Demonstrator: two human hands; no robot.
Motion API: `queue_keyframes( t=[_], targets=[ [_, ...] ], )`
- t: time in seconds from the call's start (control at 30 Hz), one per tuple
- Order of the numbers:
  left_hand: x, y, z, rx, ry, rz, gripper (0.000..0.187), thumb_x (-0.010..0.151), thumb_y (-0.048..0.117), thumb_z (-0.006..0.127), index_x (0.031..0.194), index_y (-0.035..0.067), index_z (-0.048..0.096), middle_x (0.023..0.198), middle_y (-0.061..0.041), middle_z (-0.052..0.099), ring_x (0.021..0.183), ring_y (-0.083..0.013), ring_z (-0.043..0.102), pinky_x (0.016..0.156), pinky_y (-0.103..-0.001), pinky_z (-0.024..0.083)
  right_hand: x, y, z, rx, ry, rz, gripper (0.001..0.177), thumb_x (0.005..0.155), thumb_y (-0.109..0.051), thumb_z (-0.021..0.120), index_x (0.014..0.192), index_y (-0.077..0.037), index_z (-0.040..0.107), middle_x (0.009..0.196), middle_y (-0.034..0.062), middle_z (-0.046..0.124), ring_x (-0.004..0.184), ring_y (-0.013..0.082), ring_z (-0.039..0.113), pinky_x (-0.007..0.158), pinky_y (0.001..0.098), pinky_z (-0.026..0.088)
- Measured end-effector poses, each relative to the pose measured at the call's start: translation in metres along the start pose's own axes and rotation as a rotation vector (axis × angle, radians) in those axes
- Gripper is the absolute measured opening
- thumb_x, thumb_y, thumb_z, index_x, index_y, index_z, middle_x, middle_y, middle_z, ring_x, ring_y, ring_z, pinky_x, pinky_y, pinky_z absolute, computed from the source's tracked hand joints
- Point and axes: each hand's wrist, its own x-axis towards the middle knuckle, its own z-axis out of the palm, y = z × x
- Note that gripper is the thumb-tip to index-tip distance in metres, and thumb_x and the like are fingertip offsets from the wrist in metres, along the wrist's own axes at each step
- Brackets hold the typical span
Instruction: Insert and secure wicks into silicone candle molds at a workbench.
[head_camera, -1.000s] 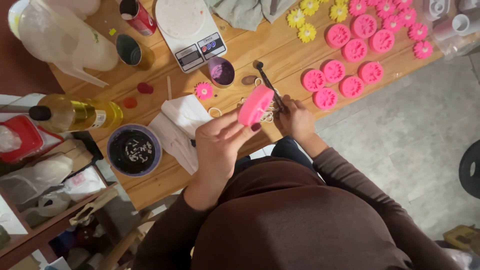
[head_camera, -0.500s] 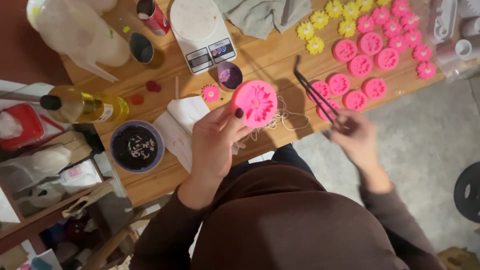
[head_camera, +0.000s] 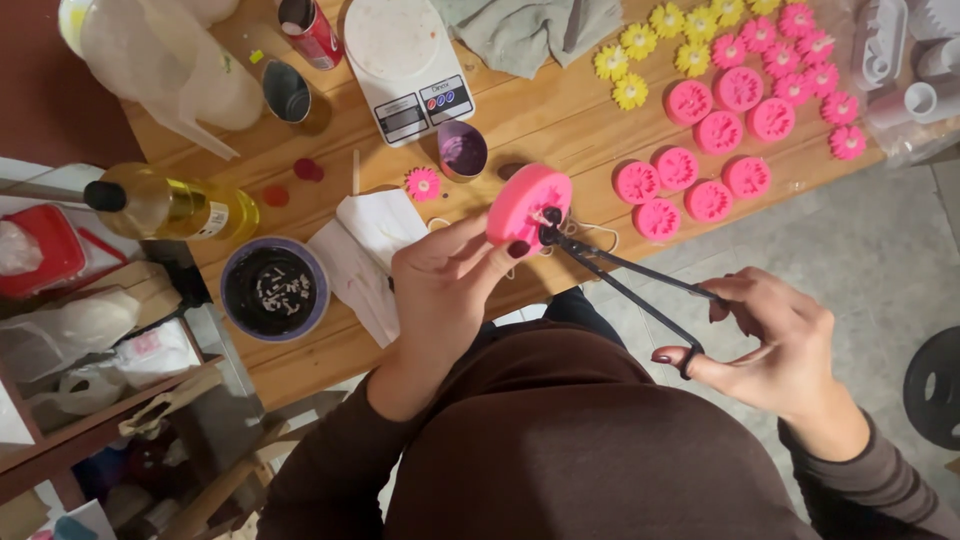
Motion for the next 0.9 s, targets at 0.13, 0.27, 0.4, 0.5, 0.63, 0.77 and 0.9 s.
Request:
queue_keyframes(
  t=[0.13,0.27,0.4,0.5,0.63,0.77,0.9],
  targets=[
    [-0.004,0.006,0.001,-0.034,-0.015,-0.005,0.029,0.099,-0.006,0.071,0.128,-0.008,0.068,0.116,-0.009,0.075,0.107,-0.0126,0.07,0.099,-0.027,0.057,-0.001,-0.009,0.003,-0.023,0.024,-0.011,0.059,0.057,-0.032,0.097,0.099,-0.001,0.068,0.079,0.0045,0.063,0.052,0.0096,0.046,0.048,0.0253,0.035],
    [-0.006,0.008,0.001,-0.061,-0.027,-0.026,0.03,0.099,-0.006,0.071,0.129,-0.008,0.068,0.117,-0.011,0.074,0.108,-0.0137,0.07,0.099,-0.029,0.057,-0.001,-0.013,0.004,-0.046,0.053,-0.034,0.06,0.057,-0.033,0.097,0.099,-0.003,0.067,0.078,0.0046,0.062,0.052,0.0105,0.046,0.049,0.0262,0.036],
    [-0.005,0.008,-0.001,-0.066,-0.02,-0.019,0.031,0.098,-0.007,0.07,0.128,-0.008,0.067,0.121,-0.013,0.073,0.112,-0.0183,0.072,0.101,-0.033,0.062,0.0,-0.015,0.003,-0.048,0.056,-0.038,0.06,0.057,-0.034,0.097,0.099,-0.003,0.067,0.077,0.0047,0.062,0.052,0.0108,0.045,0.049,0.0263,0.036],
    [-0.005,0.007,-0.003,-0.046,-0.042,-0.014,0.033,0.097,-0.008,0.069,0.13,-0.007,0.066,0.121,-0.015,0.073,0.109,-0.0204,0.074,0.099,-0.034,0.063,0.0,-0.015,0.005,-0.055,0.05,-0.029,0.06,0.056,-0.033,0.098,0.098,-0.002,0.068,0.077,0.0049,0.062,0.05,0.0104,0.045,0.048,0.0262,0.035],
    [-0.003,0.011,-0.003,-0.05,-0.042,-0.009,0.033,0.097,-0.008,0.069,0.13,-0.007,0.065,0.121,-0.015,0.073,0.109,-0.02,0.074,0.099,-0.034,0.063,0.0,-0.012,0.009,-0.032,0.055,-0.032,0.059,0.057,-0.032,0.097,0.098,-0.002,0.067,0.077,0.0048,0.062,0.051,0.0097,0.046,0.048,0.0256,0.035],
    [-0.002,0.012,-0.002,-0.035,-0.054,-0.027,0.032,0.099,-0.007,0.07,0.131,-0.008,0.066,0.12,-0.015,0.074,0.111,-0.0199,0.072,0.101,-0.033,0.061,-0.002,-0.006,0.015,0.028,0.056,-0.044,0.058,0.059,-0.032,0.097,0.097,-0.001,0.066,0.079,0.0052,0.064,0.052,0.0085,0.047,0.048,0.0242,0.035],
    [-0.001,0.009,-0.002,-0.061,-0.047,-0.026,0.032,0.099,-0.005,0.07,0.131,-0.008,0.066,0.122,-0.015,0.074,0.112,-0.0198,0.073,0.103,-0.033,0.061,-0.002,-0.002,0.019,0.068,0.046,-0.044,0.055,0.061,-0.03,0.096,0.096,0.0,0.065,0.08,0.0055,0.065,0.052,0.0076,0.048,0.048,0.0235,0.036]
  ],
)
